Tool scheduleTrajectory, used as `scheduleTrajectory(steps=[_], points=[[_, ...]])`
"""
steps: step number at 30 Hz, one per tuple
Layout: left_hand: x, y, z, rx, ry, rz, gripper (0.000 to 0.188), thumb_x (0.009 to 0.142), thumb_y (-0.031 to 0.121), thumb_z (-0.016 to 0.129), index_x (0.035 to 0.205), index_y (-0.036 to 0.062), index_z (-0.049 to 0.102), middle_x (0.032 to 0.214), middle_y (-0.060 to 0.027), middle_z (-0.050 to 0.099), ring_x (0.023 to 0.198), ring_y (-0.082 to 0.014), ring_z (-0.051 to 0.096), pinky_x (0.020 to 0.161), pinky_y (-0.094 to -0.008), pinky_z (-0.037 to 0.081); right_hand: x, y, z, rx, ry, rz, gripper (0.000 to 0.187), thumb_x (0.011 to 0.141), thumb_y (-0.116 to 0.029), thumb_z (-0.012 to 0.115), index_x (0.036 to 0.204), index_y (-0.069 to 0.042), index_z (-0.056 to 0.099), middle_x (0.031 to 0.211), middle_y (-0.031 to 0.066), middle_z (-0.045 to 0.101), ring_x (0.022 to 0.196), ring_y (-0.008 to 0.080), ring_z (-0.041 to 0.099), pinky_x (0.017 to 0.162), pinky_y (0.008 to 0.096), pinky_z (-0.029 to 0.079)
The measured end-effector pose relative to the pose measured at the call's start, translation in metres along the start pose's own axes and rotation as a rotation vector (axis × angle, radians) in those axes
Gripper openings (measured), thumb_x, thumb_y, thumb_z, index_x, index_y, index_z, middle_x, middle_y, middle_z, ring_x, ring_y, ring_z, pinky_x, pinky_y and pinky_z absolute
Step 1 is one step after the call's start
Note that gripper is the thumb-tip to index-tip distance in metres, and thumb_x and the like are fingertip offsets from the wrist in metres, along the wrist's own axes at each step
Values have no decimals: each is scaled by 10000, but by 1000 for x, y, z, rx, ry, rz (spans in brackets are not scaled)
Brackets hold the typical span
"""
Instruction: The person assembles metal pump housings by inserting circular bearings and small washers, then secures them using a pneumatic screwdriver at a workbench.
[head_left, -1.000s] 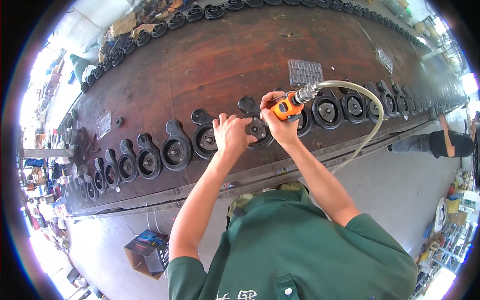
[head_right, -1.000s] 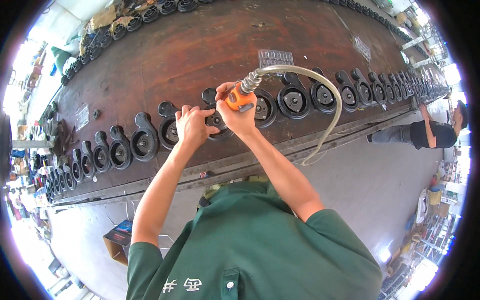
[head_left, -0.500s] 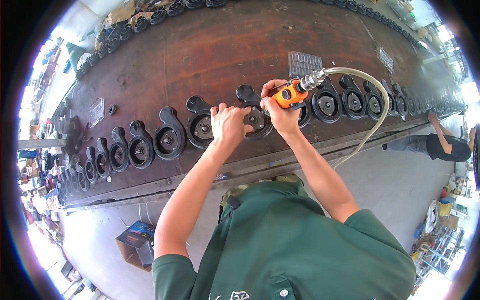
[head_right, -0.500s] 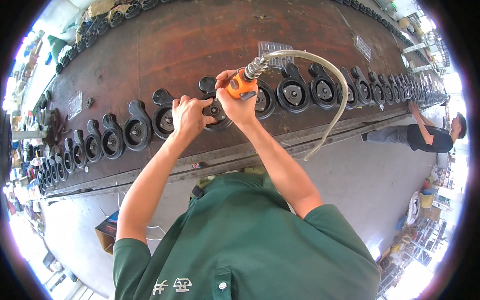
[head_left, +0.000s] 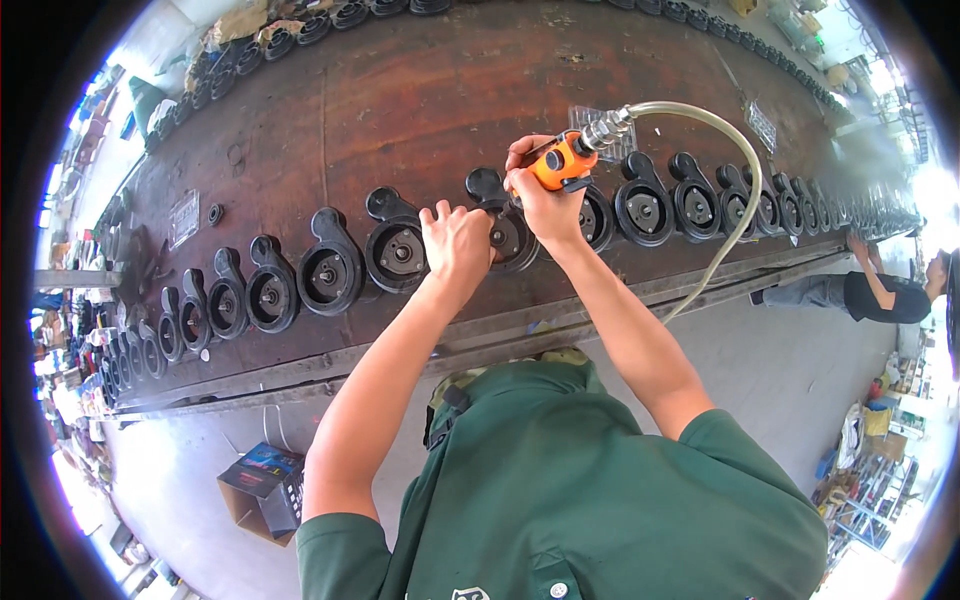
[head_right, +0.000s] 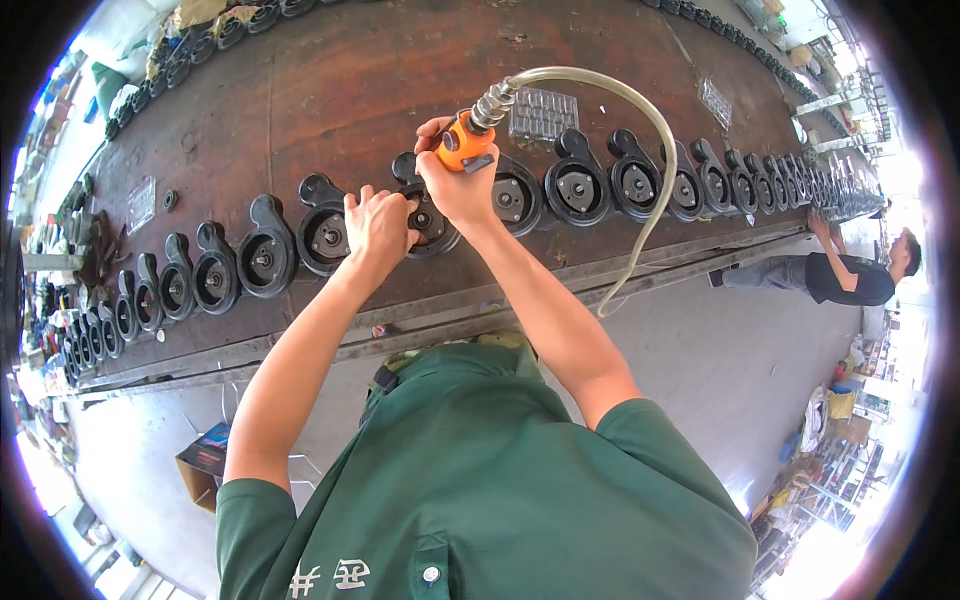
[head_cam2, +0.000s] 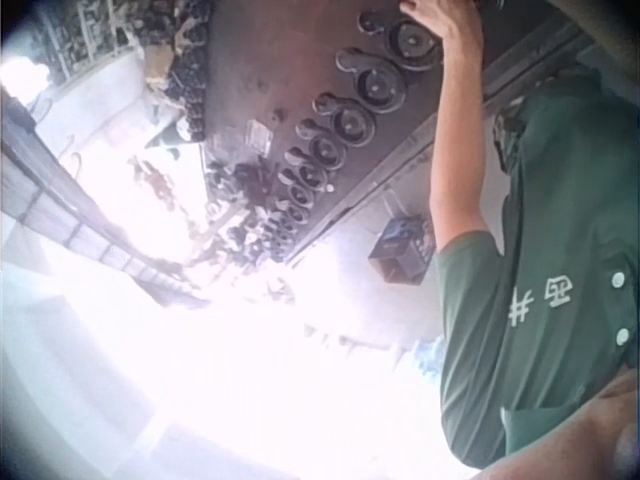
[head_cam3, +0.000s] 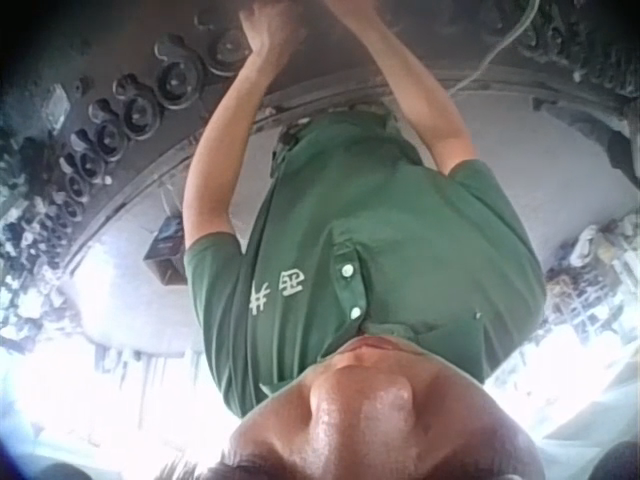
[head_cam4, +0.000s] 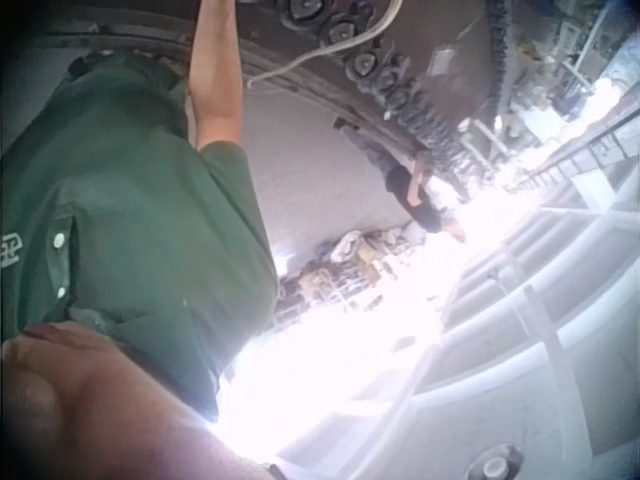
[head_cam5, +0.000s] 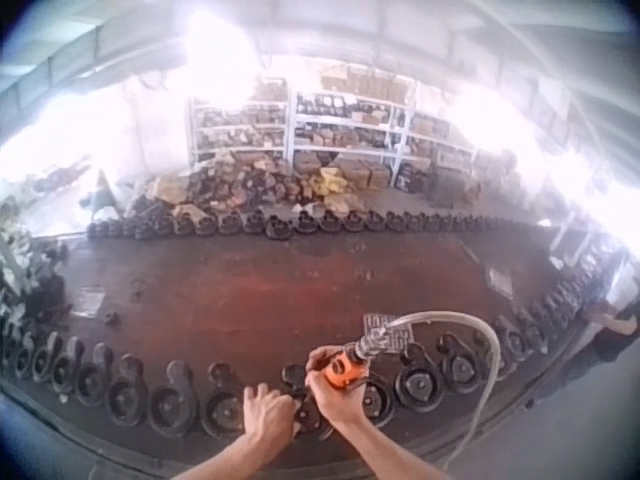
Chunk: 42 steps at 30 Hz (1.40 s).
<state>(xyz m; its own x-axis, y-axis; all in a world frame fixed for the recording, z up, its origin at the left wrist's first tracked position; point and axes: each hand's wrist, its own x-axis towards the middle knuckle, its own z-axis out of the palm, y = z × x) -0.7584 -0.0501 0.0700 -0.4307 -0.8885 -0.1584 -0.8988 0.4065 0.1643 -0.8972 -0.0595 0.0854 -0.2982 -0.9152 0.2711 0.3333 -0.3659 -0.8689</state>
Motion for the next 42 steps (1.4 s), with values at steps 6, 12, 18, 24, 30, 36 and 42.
scheduleTrajectory(steps=[6,12,18,24,30,36,42], points=[[0,0,-1,-28,2,-17,414,668,331,894,1056,216,806,961,-86,719,1091,-302,599,963,-472,424,1,11,-2,-57,-37,-23,217,793,114,628,995,35,647,863,65,656,732,114,640,627,255,546],[0,-3,2,-27,-5,-23,413,667,341,895,1051,217,807,971,-85,717,1090,-303,598,966,-469,424,1,16,-4,-83,-57,-33,212,792,115,634,988,34,653,857,63,660,735,112,640,626,253,543],[-3,-2,-1,-40,-1,-19,396,658,337,898,1018,201,805,983,-87,722,1097,-306,600,954,-467,430,0,19,-2,-84,-104,-45,182,793,107,640,958,31,643,850,51,659,732,99,629,663,252,526],[-2,-2,1,-35,30,-2,344,674,304,891,971,161,791,937,-79,728,1070,-312,613,946,-468,430,8,26,0,-233,-249,-83,182,820,105,624,981,19,618,854,59,651,725,104,633,632,244,532],[-3,-3,7,-42,51,-17,344,682,314,888,965,158,772,958,-71,728,1084,-310,609,944,-480,425,8,18,18,-260,-182,-93,96,786,42,673,880,24,662,778,15,664,708,59,606,664,244,508],[1,-8,4,-41,18,30,357,679,332,892,1004,224,787,934,-72,727,1049,-308,637,930,-475,431,10,21,9,-351,-237,-81,124,820,75,645,931,18,657,834,28,661,742,81,629,690,240,520],[2,-11,4,-27,62,71,200,674,272,871,841,219,775,819,-51,725,934,-274,686,890,-451,443,9,22,4,-349,-215,-57,130,837,70,635,959,26,650,823,30,656,687,77,625,611,237,518]])
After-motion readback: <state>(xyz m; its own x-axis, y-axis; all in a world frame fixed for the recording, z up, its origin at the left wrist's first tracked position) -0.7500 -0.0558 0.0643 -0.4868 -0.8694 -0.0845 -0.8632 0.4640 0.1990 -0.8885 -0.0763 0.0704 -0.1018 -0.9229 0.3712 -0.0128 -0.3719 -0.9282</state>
